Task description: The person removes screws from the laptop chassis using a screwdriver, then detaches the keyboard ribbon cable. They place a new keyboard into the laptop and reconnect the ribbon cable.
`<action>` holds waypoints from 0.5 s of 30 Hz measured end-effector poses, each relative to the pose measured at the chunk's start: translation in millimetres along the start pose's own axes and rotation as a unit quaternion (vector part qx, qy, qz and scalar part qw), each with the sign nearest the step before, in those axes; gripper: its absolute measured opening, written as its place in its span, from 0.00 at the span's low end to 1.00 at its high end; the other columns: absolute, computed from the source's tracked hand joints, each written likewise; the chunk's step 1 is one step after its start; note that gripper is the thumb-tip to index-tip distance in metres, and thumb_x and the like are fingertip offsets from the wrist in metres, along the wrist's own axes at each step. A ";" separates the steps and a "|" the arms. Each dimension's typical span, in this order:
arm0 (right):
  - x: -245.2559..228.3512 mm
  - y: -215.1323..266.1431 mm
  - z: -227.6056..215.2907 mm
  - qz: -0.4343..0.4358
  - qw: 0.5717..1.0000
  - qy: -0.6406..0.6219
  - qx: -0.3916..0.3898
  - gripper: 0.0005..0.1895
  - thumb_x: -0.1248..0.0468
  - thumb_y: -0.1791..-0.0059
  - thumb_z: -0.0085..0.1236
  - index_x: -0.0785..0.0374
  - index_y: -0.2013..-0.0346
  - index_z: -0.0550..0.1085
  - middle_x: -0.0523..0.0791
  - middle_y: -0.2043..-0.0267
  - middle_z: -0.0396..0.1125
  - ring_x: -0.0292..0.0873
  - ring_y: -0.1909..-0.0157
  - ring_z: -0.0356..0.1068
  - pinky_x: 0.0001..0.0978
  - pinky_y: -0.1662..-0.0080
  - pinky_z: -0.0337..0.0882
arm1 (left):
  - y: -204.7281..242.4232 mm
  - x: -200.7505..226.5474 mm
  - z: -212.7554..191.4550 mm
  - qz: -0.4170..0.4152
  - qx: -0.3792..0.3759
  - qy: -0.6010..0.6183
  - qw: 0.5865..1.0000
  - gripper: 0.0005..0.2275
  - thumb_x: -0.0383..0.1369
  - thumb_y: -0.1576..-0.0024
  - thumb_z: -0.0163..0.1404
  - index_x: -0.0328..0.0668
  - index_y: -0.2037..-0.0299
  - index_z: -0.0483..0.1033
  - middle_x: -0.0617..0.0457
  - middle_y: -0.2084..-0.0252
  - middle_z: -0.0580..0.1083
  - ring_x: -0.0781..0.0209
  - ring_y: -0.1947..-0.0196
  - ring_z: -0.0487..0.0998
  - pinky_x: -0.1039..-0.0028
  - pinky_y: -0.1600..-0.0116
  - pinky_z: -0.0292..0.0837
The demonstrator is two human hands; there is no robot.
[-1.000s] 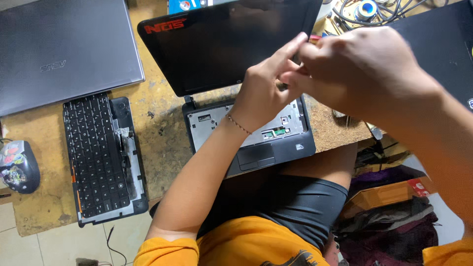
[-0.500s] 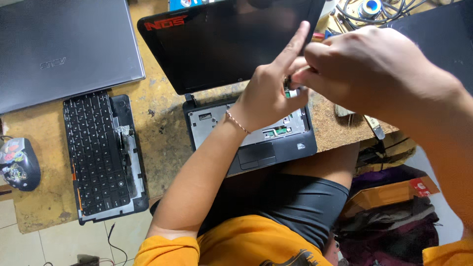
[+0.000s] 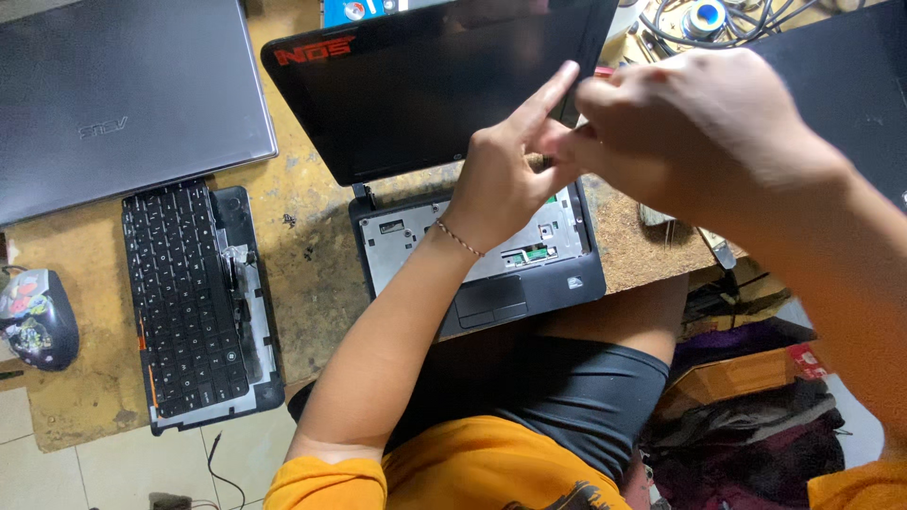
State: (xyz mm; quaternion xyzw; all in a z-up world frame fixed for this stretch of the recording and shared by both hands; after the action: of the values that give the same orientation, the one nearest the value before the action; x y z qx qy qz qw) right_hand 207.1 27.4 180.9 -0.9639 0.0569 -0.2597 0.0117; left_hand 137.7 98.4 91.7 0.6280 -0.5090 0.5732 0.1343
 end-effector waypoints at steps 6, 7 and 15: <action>-11.5 3.5 0.4 -0.111 0.991 0.064 -0.048 0.08 0.47 0.35 0.47 0.35 0.53 0.75 0.30 0.66 0.71 0.41 0.65 0.82 0.38 0.69 0.80 | 10.5 4.1 14.4 0.077 -0.078 0.035 0.993 0.37 0.34 0.25 0.54 0.58 0.14 0.39 0.50 0.21 0.74 0.64 0.49 0.89 0.73 0.41 0.90; -15.6 1.9 5.6 -0.110 0.991 0.065 -0.049 0.08 0.47 0.35 0.47 0.35 0.53 0.75 0.30 0.66 0.71 0.41 0.65 0.82 0.38 0.69 0.80 | 9.0 3.8 16.2 0.078 -0.079 0.035 0.993 0.37 0.34 0.25 0.54 0.58 0.14 0.39 0.50 0.21 0.74 0.64 0.49 0.89 0.73 0.41 0.90; 1.9 4.0 7.7 -0.027 0.988 -0.116 -0.096 0.10 0.50 0.42 0.52 0.48 0.49 0.71 0.41 0.59 0.76 0.57 0.67 0.81 0.53 0.69 0.79 | 10.7 2.5 20.1 0.076 -0.124 0.041 0.989 0.31 0.40 0.20 0.43 0.48 0.16 0.34 0.38 0.22 0.70 0.43 0.19 0.72 0.56 0.14 0.69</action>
State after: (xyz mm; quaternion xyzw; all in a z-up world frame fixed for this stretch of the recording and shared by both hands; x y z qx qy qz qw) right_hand 212.2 23.2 175.0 -0.9855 0.0542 -0.1393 -0.0809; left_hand 140.5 77.3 83.2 0.5418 -0.6164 0.5397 0.1880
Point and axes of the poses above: each hand's wrist, its own y-axis away from the middle knuckle, its own z-axis out of the palm, x = y × z, the point moved 10 cm from there along -y, towards the middle knuckle
